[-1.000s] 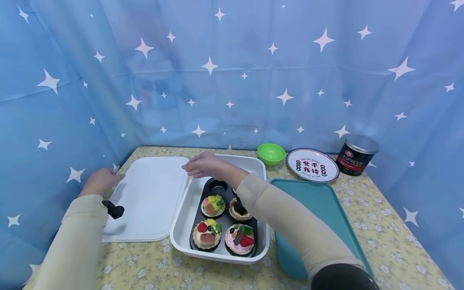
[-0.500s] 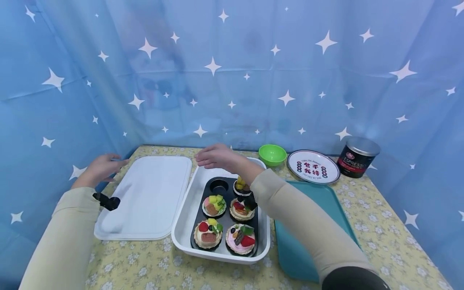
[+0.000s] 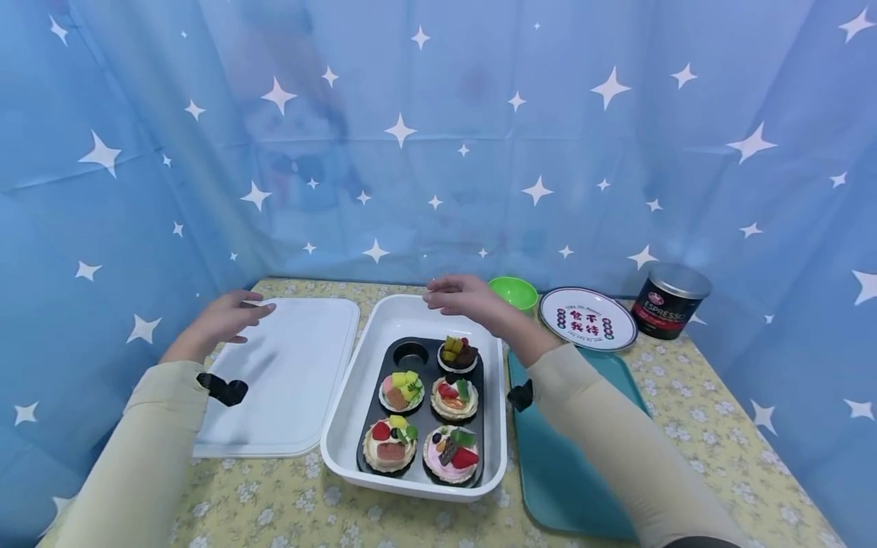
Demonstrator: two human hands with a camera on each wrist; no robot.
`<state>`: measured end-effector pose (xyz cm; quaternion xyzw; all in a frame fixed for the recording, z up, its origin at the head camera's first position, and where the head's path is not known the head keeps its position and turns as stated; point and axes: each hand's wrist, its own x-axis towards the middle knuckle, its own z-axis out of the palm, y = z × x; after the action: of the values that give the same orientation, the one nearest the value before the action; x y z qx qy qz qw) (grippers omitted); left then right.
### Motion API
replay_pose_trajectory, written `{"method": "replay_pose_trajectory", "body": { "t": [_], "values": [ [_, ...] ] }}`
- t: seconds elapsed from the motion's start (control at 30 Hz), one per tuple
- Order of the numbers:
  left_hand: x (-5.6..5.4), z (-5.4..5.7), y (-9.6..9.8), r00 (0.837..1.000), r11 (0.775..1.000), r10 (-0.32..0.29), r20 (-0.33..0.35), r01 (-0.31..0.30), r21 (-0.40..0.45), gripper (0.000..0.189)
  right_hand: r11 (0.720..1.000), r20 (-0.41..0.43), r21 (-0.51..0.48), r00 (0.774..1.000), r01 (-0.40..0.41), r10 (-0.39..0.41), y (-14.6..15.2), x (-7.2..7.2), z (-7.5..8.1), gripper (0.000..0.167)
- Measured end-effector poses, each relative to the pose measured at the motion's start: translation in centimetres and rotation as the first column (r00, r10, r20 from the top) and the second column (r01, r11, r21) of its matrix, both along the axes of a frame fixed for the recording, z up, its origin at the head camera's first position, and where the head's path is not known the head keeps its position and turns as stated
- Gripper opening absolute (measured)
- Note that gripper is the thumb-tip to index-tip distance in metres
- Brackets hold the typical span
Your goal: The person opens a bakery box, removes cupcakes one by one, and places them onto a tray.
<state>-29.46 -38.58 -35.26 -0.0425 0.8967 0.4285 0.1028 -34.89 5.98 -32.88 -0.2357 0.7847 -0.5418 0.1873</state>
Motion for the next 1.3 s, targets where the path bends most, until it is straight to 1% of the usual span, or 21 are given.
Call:
{"method": "replay_pose_trajectory", "body": {
  "t": [0.13, 0.27, 0.4, 0.53, 0.63, 0.73, 0.8, 0.9, 0.97, 1.03, 1.07, 1.17, 1.23, 1.3],
  "values": [
    [-0.3, -0.9, 2.0, 1.000, 1.000, -0.014, 0.005, 0.014, 0.002, 0.089, 0.999, -0.085, 0.050, 0.996, 0.016, -0.011, 2.4, 0.6, -0.8, 0.051],
    [-0.6, -2.1, 4.2, 0.999, 0.999, -0.040, 0.001, 0.040, 0.000, 0.088, 0.997, -0.133, 0.074, 0.991, 0.015, -0.005, 4.1, 1.2, -1.8, 0.050],
    [-0.8, -3.3, 6.1, 0.998, 0.998, -0.060, -0.022, 0.060, -0.014, 0.086, 0.997, -0.153, 0.069, 0.988, 0.019, -0.008, 5.1, 1.5, -2.9, 0.048],
    [-1.0, -4.3, 7.6, 0.996, 0.996, -0.079, -0.043, 0.078, -0.037, 0.085, 0.996, -0.156, 0.088, 0.988, 0.031, -0.017, 5.4, 1.6, -3.6, 0.051],
    [-1.1, -4.9, 8.5, 0.994, 0.995, -0.095, -0.049, 0.093, -0.046, 0.082, 0.991, -0.156, 0.131, 0.988, 0.023, -0.002, 5.5, 1.7, -4.0, 0.055],
    [-1.0, -5.5, 9.3, 0.993, 0.994, -0.107, -0.048, 0.105, -0.040, 0.079, 0.978, -0.195, 0.206, 0.979, -0.010, 0.051, 5.7, 1.9, -4.5, 0.056],
    [-0.9, -5.9, 9.8, 0.990, 0.991, -0.133, -0.053, 0.132, -0.020, 0.078, 0.961, -0.242, 0.274, 0.964, -0.040, 0.109, 5.9, 2.1, -4.8, 0.057],
    [-0.6, -6.3, 10.6, 0.979, 0.981, -0.189, -0.079, 0.192, 0.034, 0.075, 0.915, -0.312, 0.395, 0.926, -0.077, 0.213, 6.0, 2.4, -5.0, 0.059],
    [-0.3, -6.4, 11.3, 0.967, 0.966, -0.234, -0.104, 0.243, 0.083, 0.076, 0.881, -0.340, 0.464, 0.900, -0.092, 0.273, 6.0, 2.6, -5.0, 0.062],
    [-0.1, -6.5, 11.9, 0.956, 0.952, -0.264, -0.126, 0.280, 0.127, 0.075, 0.848, -0.356, 0.524, 0.882, -0.086, 0.309, 6.0, 2.8, -5.2, 0.067],
    [0.0, -6.6, 12.3, 0.952, 0.945, -0.275, -0.134, 0.293, 0.146, 0.076, 0.837, -0.365, 0.541, 0.873, -0.082, 0.322, 5.9, 3.0, -5.2, 0.069],
    [0.2, -6.9, 12.9, 0.945, 0.928, -0.293, -0.147, 0.318, 0.191, 0.075, 0.819, -0.406, 0.572, 0.849, -0.053, 0.339, 5.5, 3.2, -5.6, 0.072],
    [0.4, -7.3, 13.0, 0.946, 0.924, -0.290, -0.144, 0.316, 0.215, 0.074, 0.811, -0.449, 0.585, 0.824, -0.022, 0.347, 5.2, 3.4, -6.0, 0.072],
    [0.4, -7.8, 12.9, 0.948, 0.919, -0.288, -0.137, 0.314, 0.238, 0.074, 0.803, -0.486, 0.595, 0.804, 0.019, 0.341, 4.8, 3.4, -6.5, 0.070]
  ]
}}
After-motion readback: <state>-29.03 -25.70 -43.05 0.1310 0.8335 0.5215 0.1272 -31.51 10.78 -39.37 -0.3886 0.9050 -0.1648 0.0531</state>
